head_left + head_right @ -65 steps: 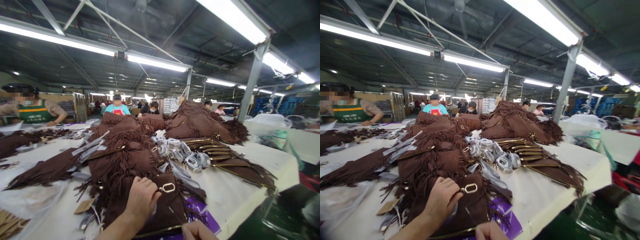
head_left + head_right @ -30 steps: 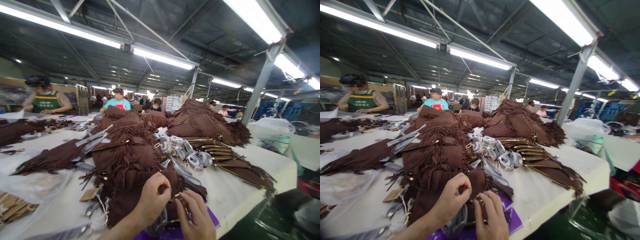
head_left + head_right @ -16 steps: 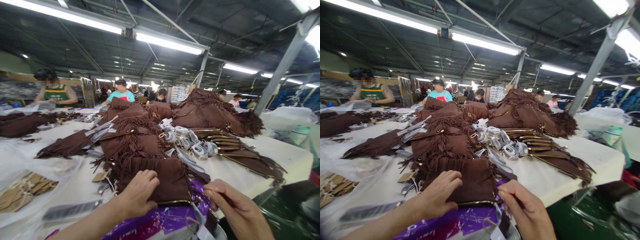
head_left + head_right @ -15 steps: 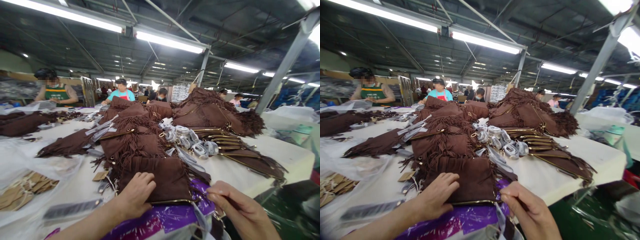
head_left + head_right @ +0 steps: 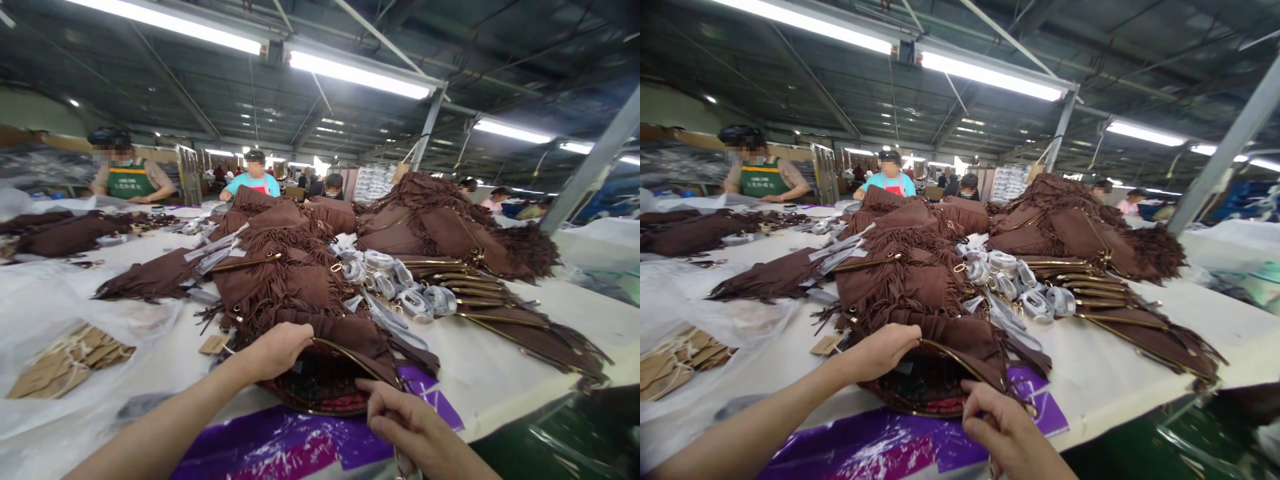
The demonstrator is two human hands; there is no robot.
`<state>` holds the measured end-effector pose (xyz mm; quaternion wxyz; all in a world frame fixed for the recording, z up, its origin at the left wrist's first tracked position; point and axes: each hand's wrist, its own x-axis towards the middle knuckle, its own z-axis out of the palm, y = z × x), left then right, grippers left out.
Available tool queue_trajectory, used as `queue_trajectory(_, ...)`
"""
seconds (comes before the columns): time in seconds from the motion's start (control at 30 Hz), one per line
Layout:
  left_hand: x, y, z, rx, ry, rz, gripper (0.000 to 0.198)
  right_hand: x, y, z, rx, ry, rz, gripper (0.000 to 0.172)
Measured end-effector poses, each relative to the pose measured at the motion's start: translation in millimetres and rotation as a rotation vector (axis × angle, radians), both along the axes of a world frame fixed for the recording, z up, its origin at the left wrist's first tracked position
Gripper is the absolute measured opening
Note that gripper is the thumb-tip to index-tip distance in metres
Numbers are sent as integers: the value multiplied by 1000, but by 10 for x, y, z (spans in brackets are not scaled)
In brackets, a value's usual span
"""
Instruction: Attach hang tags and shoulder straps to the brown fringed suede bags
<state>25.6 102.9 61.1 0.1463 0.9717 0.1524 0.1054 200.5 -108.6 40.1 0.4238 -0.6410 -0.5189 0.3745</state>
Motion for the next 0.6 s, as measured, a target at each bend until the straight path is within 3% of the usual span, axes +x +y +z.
queue_trajectory(0.1, -5, 73, -47, -65, -11, -2, 24, -43, 149, -88, -19, 67, 34, 28)
queue_trajectory(0.2, -54, 100, -86, -100, -42, -22, 12, -56, 252, -120, 12, 92, 45, 36)
queue_trajectory(0.33, -222, 39, -36, -74, -64, -189, 37, -1, 287, -126, 1, 137, 15, 40)
queue_trajectory(0.4, -322, -3, -19, 27, 36, -216, 34, 46, 284, -135, 1, 146, 1, 38)
queue_trajectory(0.5, -418, -22, -101, 163, 178, -109, 24, 76, 291, -141, -2, 137, -5, 37)
queue_trajectory(0.6, -420, 38, -285, 55, 109, 63, 32, -25, 322, -103, 66, 42, 38, 28)
